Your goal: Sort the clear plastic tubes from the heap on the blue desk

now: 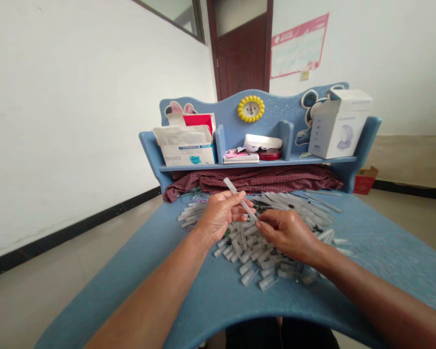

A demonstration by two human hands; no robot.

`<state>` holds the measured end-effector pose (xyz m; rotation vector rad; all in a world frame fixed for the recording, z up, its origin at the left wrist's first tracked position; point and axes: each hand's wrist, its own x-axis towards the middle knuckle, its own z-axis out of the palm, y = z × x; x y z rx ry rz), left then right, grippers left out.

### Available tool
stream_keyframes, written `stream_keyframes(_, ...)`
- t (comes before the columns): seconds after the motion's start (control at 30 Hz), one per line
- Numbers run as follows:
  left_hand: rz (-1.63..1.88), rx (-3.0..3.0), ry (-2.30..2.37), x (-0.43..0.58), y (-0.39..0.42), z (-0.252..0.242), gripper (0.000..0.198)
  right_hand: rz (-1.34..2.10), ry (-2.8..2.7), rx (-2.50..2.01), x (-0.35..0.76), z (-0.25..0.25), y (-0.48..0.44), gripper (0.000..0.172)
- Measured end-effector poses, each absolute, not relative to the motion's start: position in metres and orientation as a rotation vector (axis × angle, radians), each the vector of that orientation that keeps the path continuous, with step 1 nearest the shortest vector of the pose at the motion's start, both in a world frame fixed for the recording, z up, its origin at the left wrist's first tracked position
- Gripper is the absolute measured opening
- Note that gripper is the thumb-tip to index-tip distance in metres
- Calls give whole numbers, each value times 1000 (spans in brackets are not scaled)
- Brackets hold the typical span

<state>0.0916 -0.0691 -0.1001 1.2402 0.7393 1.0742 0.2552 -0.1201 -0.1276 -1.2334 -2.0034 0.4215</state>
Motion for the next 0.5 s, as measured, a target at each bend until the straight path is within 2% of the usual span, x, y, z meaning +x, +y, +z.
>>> stream_keyframes(0.2, 1129, 1287, 654, 78, -66, -85, 22, 989, -1756, -1204, 254, -120, -123, 17)
stream_keyframes(0.5, 1191, 1491, 819, 64, -66, -74, 26, 1122, -1695, -1162, 261, -109, -129, 16)
